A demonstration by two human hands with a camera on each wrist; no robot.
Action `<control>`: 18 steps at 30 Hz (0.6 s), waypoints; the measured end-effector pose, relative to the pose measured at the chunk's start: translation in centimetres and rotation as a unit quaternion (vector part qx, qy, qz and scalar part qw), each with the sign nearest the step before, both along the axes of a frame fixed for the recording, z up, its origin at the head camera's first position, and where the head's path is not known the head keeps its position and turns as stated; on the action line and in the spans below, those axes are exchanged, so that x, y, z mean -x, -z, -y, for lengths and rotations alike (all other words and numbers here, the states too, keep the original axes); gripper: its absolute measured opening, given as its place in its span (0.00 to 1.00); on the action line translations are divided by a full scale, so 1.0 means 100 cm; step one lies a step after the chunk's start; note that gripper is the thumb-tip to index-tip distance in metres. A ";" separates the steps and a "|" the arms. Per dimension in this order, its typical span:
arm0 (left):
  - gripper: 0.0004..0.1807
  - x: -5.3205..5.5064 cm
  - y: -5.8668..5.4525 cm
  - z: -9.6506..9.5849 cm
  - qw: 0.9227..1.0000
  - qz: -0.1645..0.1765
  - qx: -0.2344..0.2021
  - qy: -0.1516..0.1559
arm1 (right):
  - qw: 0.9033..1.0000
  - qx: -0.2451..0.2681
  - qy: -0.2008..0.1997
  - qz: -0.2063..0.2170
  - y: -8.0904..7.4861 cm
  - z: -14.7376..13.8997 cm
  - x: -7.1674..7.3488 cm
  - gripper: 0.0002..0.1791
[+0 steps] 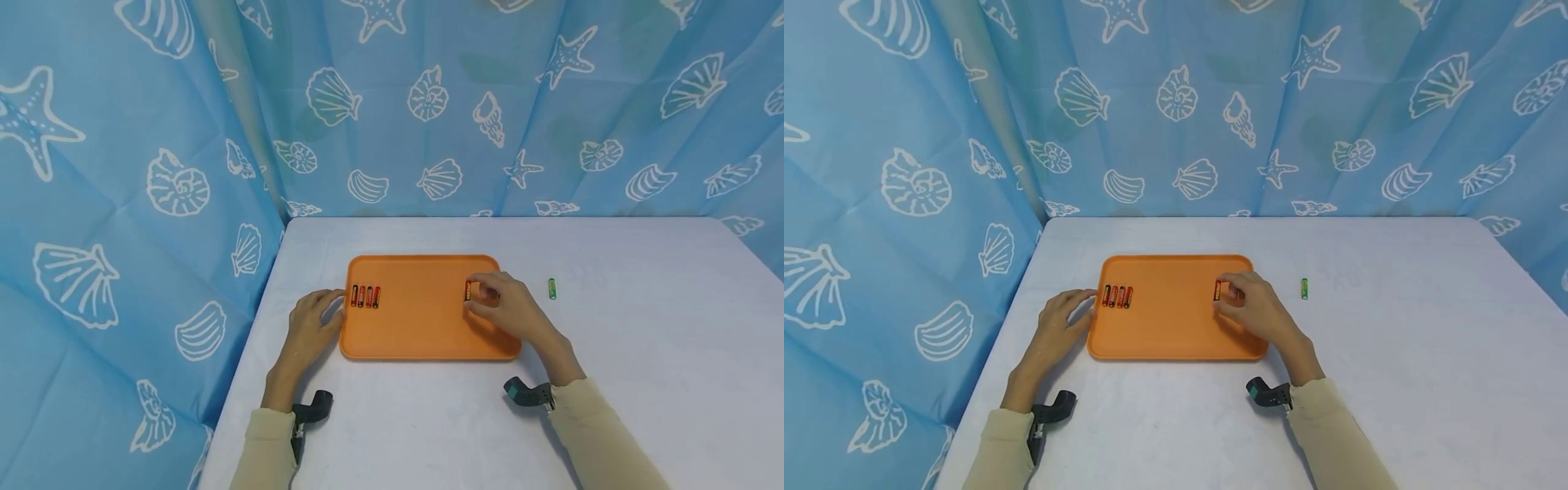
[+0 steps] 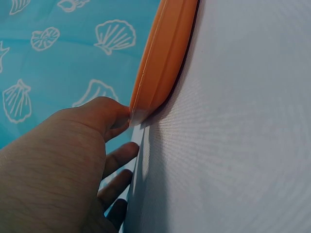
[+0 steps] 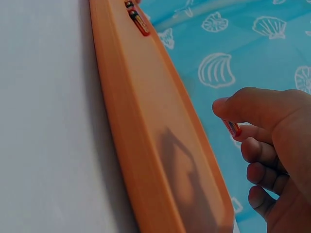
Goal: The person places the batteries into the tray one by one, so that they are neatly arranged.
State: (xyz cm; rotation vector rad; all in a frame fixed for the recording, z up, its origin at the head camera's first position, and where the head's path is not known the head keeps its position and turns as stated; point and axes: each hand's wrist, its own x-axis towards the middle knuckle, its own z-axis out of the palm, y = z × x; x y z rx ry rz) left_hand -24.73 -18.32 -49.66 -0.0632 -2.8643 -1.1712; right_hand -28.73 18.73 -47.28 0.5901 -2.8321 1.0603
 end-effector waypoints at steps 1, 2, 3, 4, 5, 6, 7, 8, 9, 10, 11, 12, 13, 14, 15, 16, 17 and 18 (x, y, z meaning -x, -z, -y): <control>0.24 0.000 0.000 0.000 1.000 -0.001 0.002 0.000 | 1.000 0.004 -0.001 0.000 0.000 0.003 0.000 0.24; 0.24 0.001 0.000 0.001 1.000 -0.003 0.002 0.001 | 1.000 0.008 -0.005 -0.003 -0.001 0.005 -0.001 0.24; 0.24 0.001 0.001 0.001 1.000 -0.004 0.004 0.001 | 1.000 0.011 -0.009 -0.006 -0.001 0.008 -0.001 0.24; 0.24 0.001 0.001 0.001 1.000 -0.005 0.006 0.002 | 1.000 0.013 -0.011 -0.009 -0.001 0.010 -0.001 0.24; 0.24 0.001 0.001 0.001 1.000 -0.005 0.007 0.001 | 1.000 0.013 -0.014 -0.012 -0.002 0.013 -0.001 0.24; 0.24 0.001 0.001 0.001 1.000 -0.003 0.007 0.000 | 1.000 0.015 -0.017 -0.014 -0.002 0.016 -0.001 0.24; 0.24 0.001 0.001 0.001 1.000 -0.001 0.008 -0.001 | 1.000 0.017 -0.019 -0.017 -0.003 0.019 -0.001 0.24; 0.24 0.001 0.000 0.001 1.000 0.001 0.007 -0.003 | 0.999 0.018 -0.021 -0.020 -0.003 0.023 -0.001 0.24; 0.24 0.001 0.000 0.001 1.000 0.002 0.006 -0.004 | 0.999 0.017 -0.022 -0.021 -0.003 0.026 -0.001 0.24; 0.24 0.001 0.000 0.001 1.000 0.003 0.004 -0.006 | 0.999 0.017 -0.022 -0.023 -0.003 0.030 -0.001 0.24; 0.24 0.001 0.000 0.001 1.000 0.003 0.004 -0.008 | 0.999 0.016 -0.022 -0.026 -0.004 0.034 -0.001 0.24; 0.24 0.001 0.001 0.001 1.000 0.003 0.004 -0.008 | 0.999 0.015 -0.022 -0.030 -0.004 0.037 -0.001 0.24; 0.24 0.001 0.001 0.001 1.000 0.003 0.004 -0.009 | 0.999 0.012 -0.023 -0.032 -0.004 0.041 0.000 0.24; 0.24 0.001 0.001 0.001 1.000 0.003 0.004 -0.009 | 0.999 0.009 -0.024 -0.035 -0.004 0.044 0.000 0.24; 0.24 0.001 0.002 0.001 1.000 0.003 0.005 -0.008 | 0.999 0.007 -0.027 -0.039 -0.004 0.048 0.000 0.23; 0.24 0.002 0.002 0.001 1.000 0.004 0.006 -0.009 | 0.999 0.006 -0.031 -0.043 -0.003 0.051 0.000 0.23; 0.24 0.002 0.003 0.000 1.000 0.005 0.006 -0.009 | 0.998 0.004 -0.034 -0.045 -0.003 0.053 0.000 0.23; 0.24 0.002 0.003 0.000 1.000 0.005 0.005 -0.008 | 0.998 0.002 -0.036 -0.046 -0.003 0.056 0.000 0.23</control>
